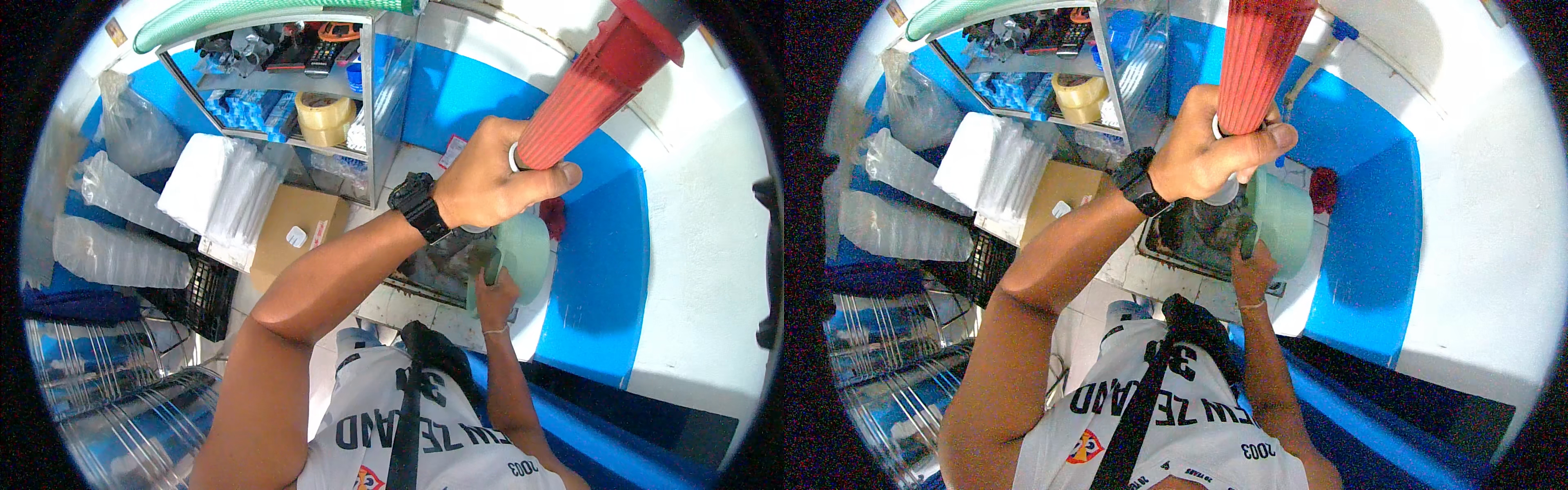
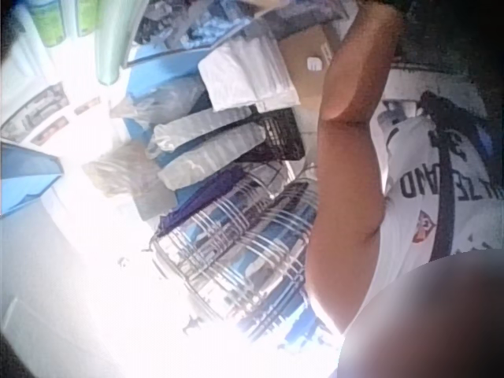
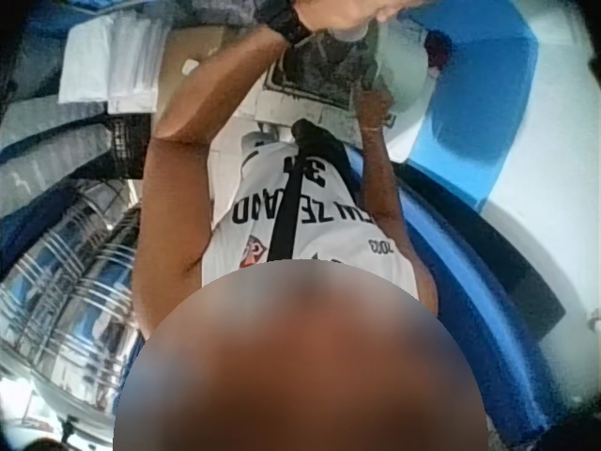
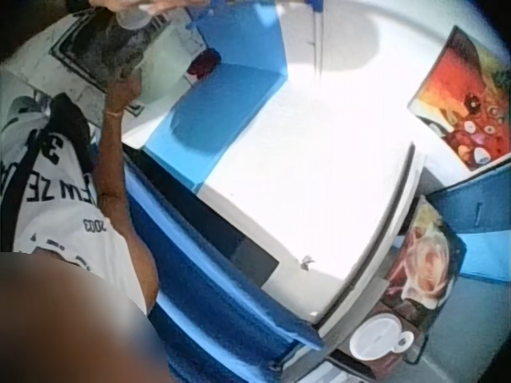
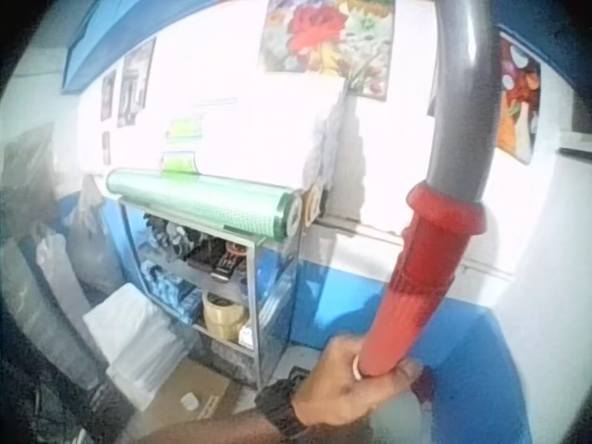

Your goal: The person mops the tiled floor of a small commercial room using a mop and a bucket. They repeatedly dip the mop into the bucket, wring it out, and mop different sections of the floor around stacked water jugs and metal racks.

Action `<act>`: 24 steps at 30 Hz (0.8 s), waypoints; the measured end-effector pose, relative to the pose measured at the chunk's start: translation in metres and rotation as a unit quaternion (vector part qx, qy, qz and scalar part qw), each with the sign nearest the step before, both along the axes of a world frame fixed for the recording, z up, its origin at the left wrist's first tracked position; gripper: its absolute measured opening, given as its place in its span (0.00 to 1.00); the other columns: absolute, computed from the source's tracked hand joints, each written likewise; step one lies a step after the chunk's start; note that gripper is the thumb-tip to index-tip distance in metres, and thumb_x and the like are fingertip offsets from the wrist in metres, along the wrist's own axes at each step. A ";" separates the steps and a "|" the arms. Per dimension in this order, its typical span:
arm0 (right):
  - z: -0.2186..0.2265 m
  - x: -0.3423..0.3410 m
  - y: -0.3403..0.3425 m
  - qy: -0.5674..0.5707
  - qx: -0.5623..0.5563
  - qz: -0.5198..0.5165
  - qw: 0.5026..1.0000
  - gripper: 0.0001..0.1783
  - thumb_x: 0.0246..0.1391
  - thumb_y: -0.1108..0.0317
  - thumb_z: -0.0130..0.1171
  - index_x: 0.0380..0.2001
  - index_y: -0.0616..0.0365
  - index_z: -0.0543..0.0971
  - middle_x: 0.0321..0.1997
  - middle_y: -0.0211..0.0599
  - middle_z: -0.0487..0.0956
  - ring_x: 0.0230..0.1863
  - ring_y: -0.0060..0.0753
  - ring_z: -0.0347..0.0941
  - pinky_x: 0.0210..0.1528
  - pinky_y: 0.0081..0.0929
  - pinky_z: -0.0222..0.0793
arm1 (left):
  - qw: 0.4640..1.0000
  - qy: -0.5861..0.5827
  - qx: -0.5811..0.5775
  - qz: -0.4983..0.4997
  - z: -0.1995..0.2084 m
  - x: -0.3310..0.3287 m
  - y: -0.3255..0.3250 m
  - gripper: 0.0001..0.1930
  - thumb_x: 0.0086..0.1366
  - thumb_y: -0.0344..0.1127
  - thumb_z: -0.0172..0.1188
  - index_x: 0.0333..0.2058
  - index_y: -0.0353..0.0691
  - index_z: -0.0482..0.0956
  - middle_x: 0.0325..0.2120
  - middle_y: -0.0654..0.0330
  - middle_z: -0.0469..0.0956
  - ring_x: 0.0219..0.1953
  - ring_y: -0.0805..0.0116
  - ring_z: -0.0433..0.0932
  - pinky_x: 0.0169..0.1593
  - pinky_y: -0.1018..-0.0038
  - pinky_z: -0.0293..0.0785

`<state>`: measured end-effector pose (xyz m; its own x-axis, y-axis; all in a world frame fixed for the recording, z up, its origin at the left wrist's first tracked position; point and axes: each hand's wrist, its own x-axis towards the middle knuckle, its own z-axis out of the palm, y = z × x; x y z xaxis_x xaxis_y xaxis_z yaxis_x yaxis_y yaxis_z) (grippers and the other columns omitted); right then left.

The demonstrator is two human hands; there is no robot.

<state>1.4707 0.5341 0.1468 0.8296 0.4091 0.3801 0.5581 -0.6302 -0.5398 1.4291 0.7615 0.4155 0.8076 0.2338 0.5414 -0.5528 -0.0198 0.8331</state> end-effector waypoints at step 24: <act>-0.002 0.007 -0.034 -0.049 -0.002 0.035 0.998 0.11 0.51 0.66 0.70 0.29 0.60 0.78 0.24 0.47 0.80 0.24 0.50 0.79 0.28 0.41 0.73 | 1.000 0.021 0.009 0.004 -0.005 -0.009 0.016 0.17 0.62 0.44 0.69 0.27 0.35 0.80 0.20 0.64 0.78 0.24 0.77 0.76 0.29 0.74 0.70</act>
<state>1.4774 0.5002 0.1445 0.7579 0.4656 0.4570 0.6507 -0.5897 -0.4783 1.4199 0.7777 0.4105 0.8278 0.2306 0.5114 -0.5173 -0.0390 0.8549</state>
